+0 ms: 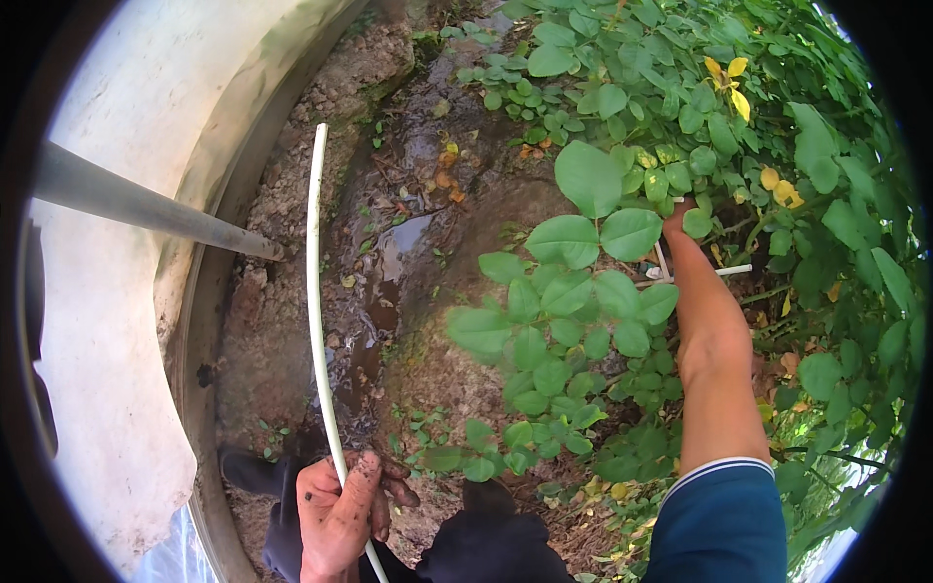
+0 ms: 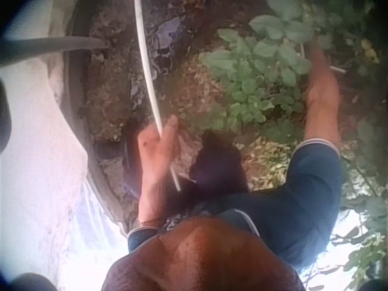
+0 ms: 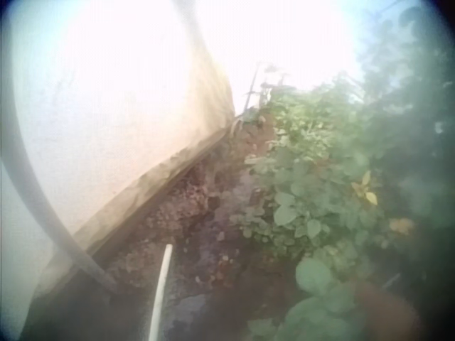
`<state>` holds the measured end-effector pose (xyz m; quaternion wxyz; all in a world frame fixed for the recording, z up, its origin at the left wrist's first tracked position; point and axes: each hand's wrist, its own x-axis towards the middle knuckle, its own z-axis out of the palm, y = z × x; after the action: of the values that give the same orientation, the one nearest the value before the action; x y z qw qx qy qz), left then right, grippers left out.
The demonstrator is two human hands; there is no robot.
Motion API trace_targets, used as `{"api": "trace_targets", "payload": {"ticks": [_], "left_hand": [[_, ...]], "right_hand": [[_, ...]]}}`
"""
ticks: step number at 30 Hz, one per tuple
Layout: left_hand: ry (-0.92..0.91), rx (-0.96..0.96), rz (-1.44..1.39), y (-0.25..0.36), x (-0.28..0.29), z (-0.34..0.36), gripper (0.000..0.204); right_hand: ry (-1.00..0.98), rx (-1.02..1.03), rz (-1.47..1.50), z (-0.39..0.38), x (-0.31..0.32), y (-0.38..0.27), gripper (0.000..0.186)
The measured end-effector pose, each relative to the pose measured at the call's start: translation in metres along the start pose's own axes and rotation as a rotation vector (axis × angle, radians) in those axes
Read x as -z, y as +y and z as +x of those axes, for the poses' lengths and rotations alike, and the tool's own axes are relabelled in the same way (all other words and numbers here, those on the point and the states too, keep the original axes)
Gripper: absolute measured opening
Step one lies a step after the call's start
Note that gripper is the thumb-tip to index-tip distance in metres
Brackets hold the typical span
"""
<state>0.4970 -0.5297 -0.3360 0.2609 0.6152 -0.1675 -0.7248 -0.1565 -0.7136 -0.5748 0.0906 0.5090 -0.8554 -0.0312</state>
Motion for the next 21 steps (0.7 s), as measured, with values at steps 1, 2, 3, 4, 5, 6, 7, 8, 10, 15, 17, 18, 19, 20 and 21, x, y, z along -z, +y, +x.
{"api": "trace_targets", "payload": {"ticks": [1, 2, 3, 4, 5, 6, 7, 8, 10, 15, 17, 18, 19, 20, 21], "left_hand": [[-0.004, -0.013, 0.000, 0.000, -0.001, 0.000, 0.032], [-0.004, -0.010, -0.011, -0.001, -0.001, 0.000, 0.033], [-0.003, -0.005, -0.021, -0.001, -0.001, 0.000, 0.034], [-0.001, 0.002, -0.029, -0.001, -0.001, 0.000, 0.035], [0.003, -0.003, -0.024, -0.001, -0.001, 0.000, 0.035], [0.007, -0.009, -0.021, -0.001, -0.001, 0.000, 0.035], [0.009, -0.015, -0.019, -0.001, -0.002, 0.000, 0.035], [0.003, -0.015, -0.023, 0.000, -0.002, 0.000, 0.035], [-0.008, -0.017, -0.032, 0.000, -0.003, 0.000, 0.034], [-0.027, -0.008, -0.019, -0.006, -0.001, 0.000, 0.029], [-0.050, -0.039, -0.032, -0.012, 0.002, 0.004, 0.027], [-0.060, -0.073, -0.051, -0.016, 0.003, 0.008, 0.028], [-0.066, -0.107, -0.069, -0.019, 0.005, 0.010, 0.031], [-0.059, -0.115, -0.071, -0.021, 0.007, 0.012, 0.031], [-0.048, -0.123, -0.069, -0.021, 0.011, 0.012, 0.030]], "right_hand": [[0.037, -0.005, -0.015, -0.003, 0.005, -0.003, 0.045], [0.037, -0.002, -0.004, -0.007, 0.010, -0.007, 0.045], [0.044, 0.001, -0.001, -0.010, 0.013, -0.011, 0.044], [0.051, 0.001, 0.004, -0.012, 0.017, -0.014, 0.044], [0.048, 0.000, 0.009, -0.015, 0.019, -0.016, 0.044], [0.045, 0.000, 0.013, -0.016, 0.021, -0.017, 0.043], [0.044, -0.002, 0.016, -0.017, 0.021, -0.017, 0.043], [0.042, -0.003, 0.015, -0.017, 0.022, -0.017, 0.043], [0.031, -0.011, 0.014, -0.016, 0.021, -0.014, 0.042], [-0.019, -0.057, 0.027, -0.009, 0.014, -0.005, 0.041], [-0.047, -0.087, 0.027, -0.004, 0.005, 0.001, 0.040], [-0.063, -0.109, 0.027, 0.000, -0.001, 0.005, 0.040], [-0.085, -0.128, 0.028, 0.004, -0.009, 0.010, 0.040], [-0.111, -0.152, 0.029, 0.010, -0.018, 0.017, 0.039], [-0.141, -0.181, 0.031, 0.016, -0.029, 0.022, 0.039]]}}
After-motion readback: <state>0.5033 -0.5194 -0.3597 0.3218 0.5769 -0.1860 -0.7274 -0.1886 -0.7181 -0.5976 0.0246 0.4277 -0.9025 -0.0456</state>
